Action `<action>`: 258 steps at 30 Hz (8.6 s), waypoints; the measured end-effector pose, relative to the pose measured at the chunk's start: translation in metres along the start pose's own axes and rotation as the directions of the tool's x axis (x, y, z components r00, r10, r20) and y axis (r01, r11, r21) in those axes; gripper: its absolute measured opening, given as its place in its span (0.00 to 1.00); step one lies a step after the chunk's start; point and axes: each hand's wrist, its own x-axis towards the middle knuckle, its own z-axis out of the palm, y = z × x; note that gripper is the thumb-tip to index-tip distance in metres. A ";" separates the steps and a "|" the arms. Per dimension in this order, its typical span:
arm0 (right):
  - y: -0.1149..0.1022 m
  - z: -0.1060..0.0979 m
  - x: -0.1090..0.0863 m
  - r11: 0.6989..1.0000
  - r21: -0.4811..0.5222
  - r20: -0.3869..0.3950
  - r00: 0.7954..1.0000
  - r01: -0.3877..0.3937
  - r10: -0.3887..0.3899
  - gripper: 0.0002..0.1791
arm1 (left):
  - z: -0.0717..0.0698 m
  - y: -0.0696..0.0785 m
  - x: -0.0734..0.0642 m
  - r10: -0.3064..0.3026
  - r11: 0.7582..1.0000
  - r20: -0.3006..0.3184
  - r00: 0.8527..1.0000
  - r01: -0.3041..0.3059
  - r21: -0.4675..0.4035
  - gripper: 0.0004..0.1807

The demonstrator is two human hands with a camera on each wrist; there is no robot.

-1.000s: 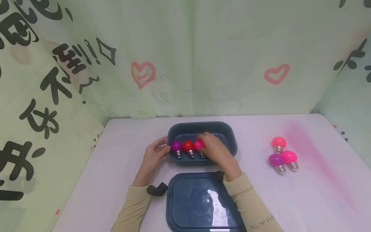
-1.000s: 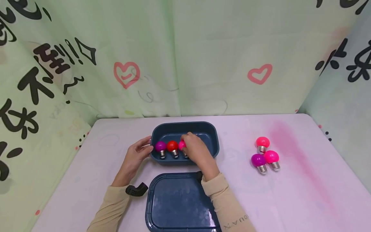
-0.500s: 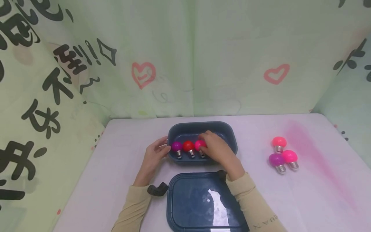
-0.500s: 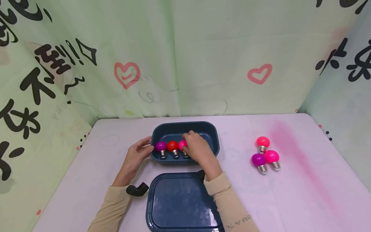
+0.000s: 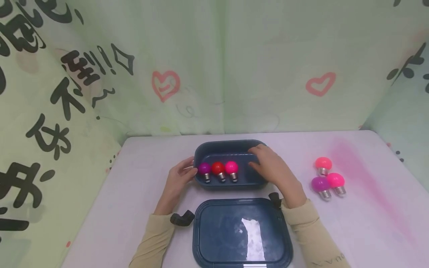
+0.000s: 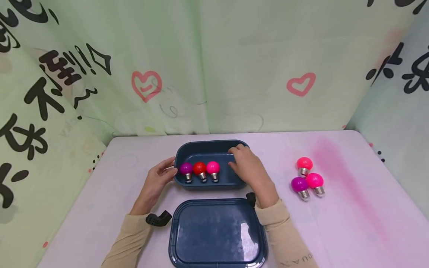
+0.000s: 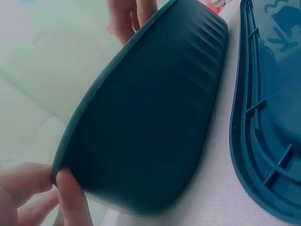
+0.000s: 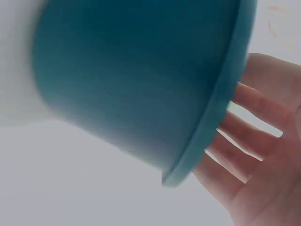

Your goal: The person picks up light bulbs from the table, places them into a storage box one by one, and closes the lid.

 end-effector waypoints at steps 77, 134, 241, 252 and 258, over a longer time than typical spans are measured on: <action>0.129 -0.041 -0.070 0.930 -0.014 0.142 0.920 -0.368 0.366 0.28 | 0.000 -0.001 0.002 0.003 0.999 -0.005 1.000 -0.002 0.035 0.27; 0.104 -0.039 -0.060 0.973 0.049 0.032 0.974 -0.224 0.223 0.25 | 0.001 -0.001 0.002 0.014 0.999 -0.005 1.000 -0.014 0.032 0.26; 0.012 0.025 0.008 0.986 -0.008 0.025 0.985 0.169 -0.168 0.19 | 0.000 -0.004 0.005 0.013 1.000 -0.006 1.000 -0.013 0.002 0.28; 0.020 0.000 -0.003 0.994 -0.002 0.028 0.994 0.107 -0.107 0.21 | 0.000 -0.004 0.004 0.023 1.000 0.004 1.000 -0.023 0.011 0.28; 0.029 -0.014 -0.015 0.997 0.006 0.035 0.996 0.077 -0.077 0.23 | 0.000 -0.003 0.003 0.022 0.999 0.012 1.000 -0.023 0.025 0.28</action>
